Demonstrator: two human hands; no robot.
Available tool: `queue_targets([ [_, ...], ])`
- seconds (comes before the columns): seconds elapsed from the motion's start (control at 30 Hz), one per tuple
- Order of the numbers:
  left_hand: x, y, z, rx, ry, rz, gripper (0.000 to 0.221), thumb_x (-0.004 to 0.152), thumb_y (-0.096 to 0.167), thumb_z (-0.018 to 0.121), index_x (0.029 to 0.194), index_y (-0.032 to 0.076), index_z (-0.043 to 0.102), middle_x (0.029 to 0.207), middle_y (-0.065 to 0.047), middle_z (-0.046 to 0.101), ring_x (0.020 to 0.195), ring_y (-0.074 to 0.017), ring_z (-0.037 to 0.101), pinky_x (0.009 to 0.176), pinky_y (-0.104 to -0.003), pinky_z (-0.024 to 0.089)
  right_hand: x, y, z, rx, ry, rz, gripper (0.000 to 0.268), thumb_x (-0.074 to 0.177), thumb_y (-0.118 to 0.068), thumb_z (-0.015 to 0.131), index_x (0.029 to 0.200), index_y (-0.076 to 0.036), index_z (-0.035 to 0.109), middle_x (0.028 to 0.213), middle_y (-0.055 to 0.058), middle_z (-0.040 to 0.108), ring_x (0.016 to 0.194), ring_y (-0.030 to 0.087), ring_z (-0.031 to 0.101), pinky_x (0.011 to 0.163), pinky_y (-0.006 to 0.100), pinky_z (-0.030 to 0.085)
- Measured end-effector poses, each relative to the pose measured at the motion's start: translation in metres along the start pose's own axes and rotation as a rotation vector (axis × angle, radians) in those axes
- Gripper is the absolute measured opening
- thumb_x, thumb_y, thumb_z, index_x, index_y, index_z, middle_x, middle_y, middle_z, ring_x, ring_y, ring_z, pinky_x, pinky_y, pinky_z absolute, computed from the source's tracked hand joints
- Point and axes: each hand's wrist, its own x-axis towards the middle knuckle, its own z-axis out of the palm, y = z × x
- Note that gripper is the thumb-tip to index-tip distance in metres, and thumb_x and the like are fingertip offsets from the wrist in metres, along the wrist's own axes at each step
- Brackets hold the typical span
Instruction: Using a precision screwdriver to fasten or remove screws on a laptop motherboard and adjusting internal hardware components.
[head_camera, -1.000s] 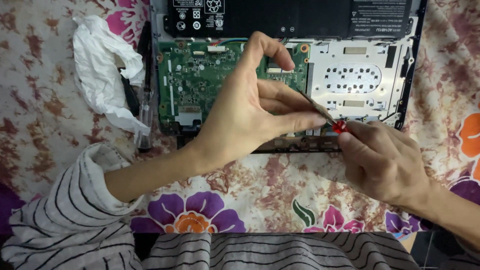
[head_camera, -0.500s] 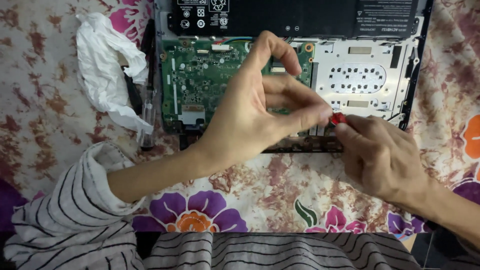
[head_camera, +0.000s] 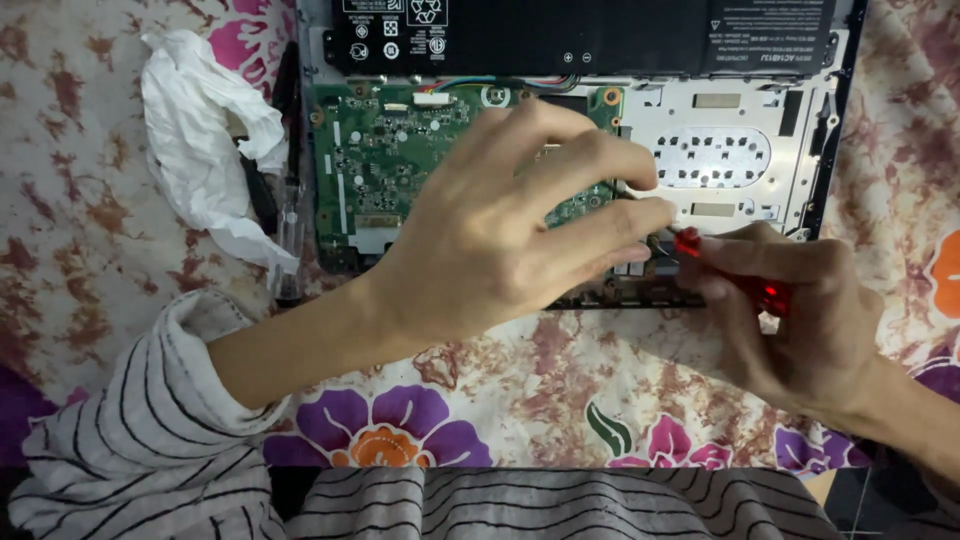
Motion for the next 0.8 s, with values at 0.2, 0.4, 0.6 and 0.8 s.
queue_targets([
  [0.2,0.0,0.003,-0.002,-0.042,-0.002,0.02,0.017,0.098,0.011,0.094,0.104,0.008,0.078,0.108,-0.003,0.071,0.099,-0.0267,0.059,0.088,-0.041,0.05,-0.001,-0.001,0.001,-0.02,-0.048,0.016,0.013,0.105,0.002,0.049,0.115,-0.002,0.042,0.08,0.007,0.069,0.042,0.006,0.039,0.037,0.024,0.028],
  [0.4,-0.004,0.005,0.002,0.015,-0.007,0.095,0.015,0.097,0.001,0.092,0.104,0.006,0.079,0.109,-0.003,0.073,0.104,-0.0252,0.063,0.092,-0.04,0.051,-0.005,0.002,0.002,-0.042,-0.051,0.034,0.005,0.106,-0.002,0.049,0.11,-0.002,0.046,0.082,0.009,0.073,0.037,0.005,0.041,0.03,0.019,0.031],
  [0.6,-0.008,0.007,0.005,-0.04,-0.036,0.078,0.019,0.094,-0.005,0.091,0.105,-0.001,0.076,0.109,-0.01,0.071,0.103,-0.0266,0.064,0.093,-0.039,0.061,-0.002,0.001,0.005,-0.019,-0.027,0.041,0.007,0.105,-0.002,0.052,0.11,0.001,0.048,0.085,0.014,0.075,0.04,0.007,0.05,0.032,0.018,0.039],
  [0.8,-0.011,0.007,0.01,-0.08,-0.019,0.069,0.012,0.096,-0.005,0.086,0.104,-0.004,0.077,0.108,-0.013,0.07,0.101,-0.0288,0.063,0.09,-0.036,0.066,0.003,-0.005,0.002,0.041,-0.037,0.073,0.008,0.104,0.004,0.05,0.111,0.004,0.045,0.087,0.017,0.074,0.058,0.013,0.075,0.037,0.012,0.06],
])
